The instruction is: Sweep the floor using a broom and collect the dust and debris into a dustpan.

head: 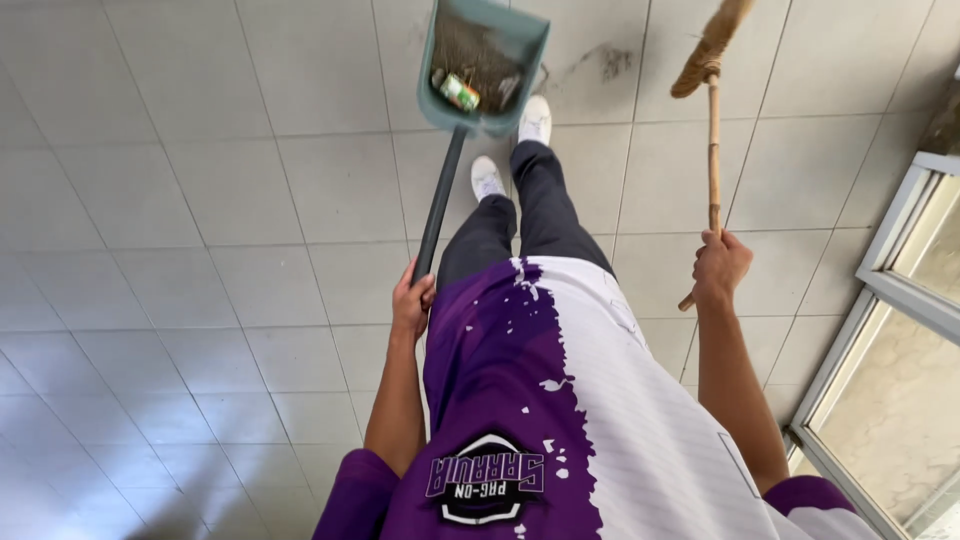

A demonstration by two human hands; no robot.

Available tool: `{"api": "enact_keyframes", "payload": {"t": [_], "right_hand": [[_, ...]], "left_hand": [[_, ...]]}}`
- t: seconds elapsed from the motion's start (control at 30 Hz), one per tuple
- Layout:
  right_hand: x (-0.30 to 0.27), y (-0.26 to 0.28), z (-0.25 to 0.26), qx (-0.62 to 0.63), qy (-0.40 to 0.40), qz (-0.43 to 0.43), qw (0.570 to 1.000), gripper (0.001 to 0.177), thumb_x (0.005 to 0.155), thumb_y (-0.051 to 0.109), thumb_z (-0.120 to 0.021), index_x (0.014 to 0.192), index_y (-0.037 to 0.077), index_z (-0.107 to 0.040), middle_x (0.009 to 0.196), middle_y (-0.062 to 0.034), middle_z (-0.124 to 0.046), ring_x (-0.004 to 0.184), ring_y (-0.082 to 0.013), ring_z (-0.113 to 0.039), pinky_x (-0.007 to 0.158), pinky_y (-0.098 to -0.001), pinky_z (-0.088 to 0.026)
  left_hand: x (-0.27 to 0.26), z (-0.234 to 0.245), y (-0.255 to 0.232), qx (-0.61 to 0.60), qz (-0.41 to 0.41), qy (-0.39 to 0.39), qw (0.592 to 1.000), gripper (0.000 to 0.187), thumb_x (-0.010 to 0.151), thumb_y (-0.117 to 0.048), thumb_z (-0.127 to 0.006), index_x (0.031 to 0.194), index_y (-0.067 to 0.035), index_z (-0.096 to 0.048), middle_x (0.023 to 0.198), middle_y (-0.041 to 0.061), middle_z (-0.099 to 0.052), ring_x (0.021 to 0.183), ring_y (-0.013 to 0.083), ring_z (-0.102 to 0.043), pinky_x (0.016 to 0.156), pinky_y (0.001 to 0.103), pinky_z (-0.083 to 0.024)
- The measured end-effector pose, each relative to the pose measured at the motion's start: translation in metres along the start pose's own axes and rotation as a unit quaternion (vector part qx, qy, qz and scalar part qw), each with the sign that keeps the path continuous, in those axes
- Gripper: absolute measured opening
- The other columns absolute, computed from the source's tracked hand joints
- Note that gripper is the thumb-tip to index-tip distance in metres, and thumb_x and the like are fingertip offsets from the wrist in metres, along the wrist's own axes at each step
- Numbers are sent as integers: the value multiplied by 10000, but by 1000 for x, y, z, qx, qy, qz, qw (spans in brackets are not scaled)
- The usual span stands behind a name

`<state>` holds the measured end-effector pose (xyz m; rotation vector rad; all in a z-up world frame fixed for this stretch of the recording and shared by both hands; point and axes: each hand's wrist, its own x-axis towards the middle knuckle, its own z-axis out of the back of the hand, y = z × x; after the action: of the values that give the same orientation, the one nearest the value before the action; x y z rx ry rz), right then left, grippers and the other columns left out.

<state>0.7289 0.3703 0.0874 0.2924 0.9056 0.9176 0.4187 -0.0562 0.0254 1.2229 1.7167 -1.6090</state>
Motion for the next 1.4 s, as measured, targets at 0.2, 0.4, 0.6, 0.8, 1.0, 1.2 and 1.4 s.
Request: {"api": "enact_keyframes", "payload": {"t": [0.2, 0.4, 0.6, 0.8, 1.0, 1.2, 1.4], "right_hand": [[22, -102, 22, -59, -101, 15, 993, 152, 920, 193, -693, 1025, 122, -777, 503, -13, -500, 327, -112, -482, 288, -295, -363], [6, -81, 0, -251, -79, 62, 963, 315, 888, 188, -621, 1092, -15, -750, 920, -267, -715, 960, -471, -705, 847, -535, -538], [133, -104, -128, -47, 20, -1, 999, 175, 865, 144, -632, 802, -8, -689, 474, -55, -470, 328, -181, -528, 303, -369, -427], [104, -39, -234, 22, 210, -51, 976, 144, 883, 86, -575, 754, 30, -604, 469, -11, -410, 299, -133, -450, 258, -317, -357], [46, 36, -191, -41, 276, -5, 960, 106, 901, 103, -580, 882, 20, -645, 519, -6, -447, 351, -99, -461, 299, -258, -365], [57, 41, -67, -29, 237, -17, 971, 142, 914, 133, -608, 983, 67, -712, 522, 30, -405, 351, -60, -415, 308, -219, -351], [20, 57, 64, -7, 225, -113, 968, 198, 972, 105, -594, 1150, 22, -603, 624, 5, -402, 427, -61, -385, 361, -210, -324]], "left_hand": [[-35, 12, -10, -75, -12, 42, 996, 674, 930, 70, -645, 1552, -78, -432, 790, 137, -542, 520, 109, -431, 425, 198, -321], [-29, 7, 13, -136, -16, 46, 989, 684, 924, 96, -620, 1553, -81, -420, 879, 199, -621, 531, 111, -454, 462, 210, -345], [-66, -38, 13, -160, -19, 27, 987, 692, 931, 91, -617, 1567, -83, -406, 920, 188, -593, 542, 106, -409, 472, 206, -332], [-70, -72, 14, -136, 4, -23, 990, 586, 960, 33, -612, 1503, -120, -455, 847, 109, -534, 548, 91, -415, 470, 193, -320], [-31, -65, 74, -168, 28, -73, 983, 430, 973, 0, -620, 1369, -142, -529, 817, 96, -534, 533, 100, -418, 453, 197, -314], [-19, -59, 116, -201, 31, -134, 970, 272, 952, 15, -646, 1162, -139, -565, 774, 108, -524, 522, 129, -434, 442, 220, -319], [-13, -50, 143, -254, 37, -145, 956, 143, 948, 2, -668, 1010, -105, -597, 767, 120, -527, 531, 136, -462, 444, 224, -336]]}}
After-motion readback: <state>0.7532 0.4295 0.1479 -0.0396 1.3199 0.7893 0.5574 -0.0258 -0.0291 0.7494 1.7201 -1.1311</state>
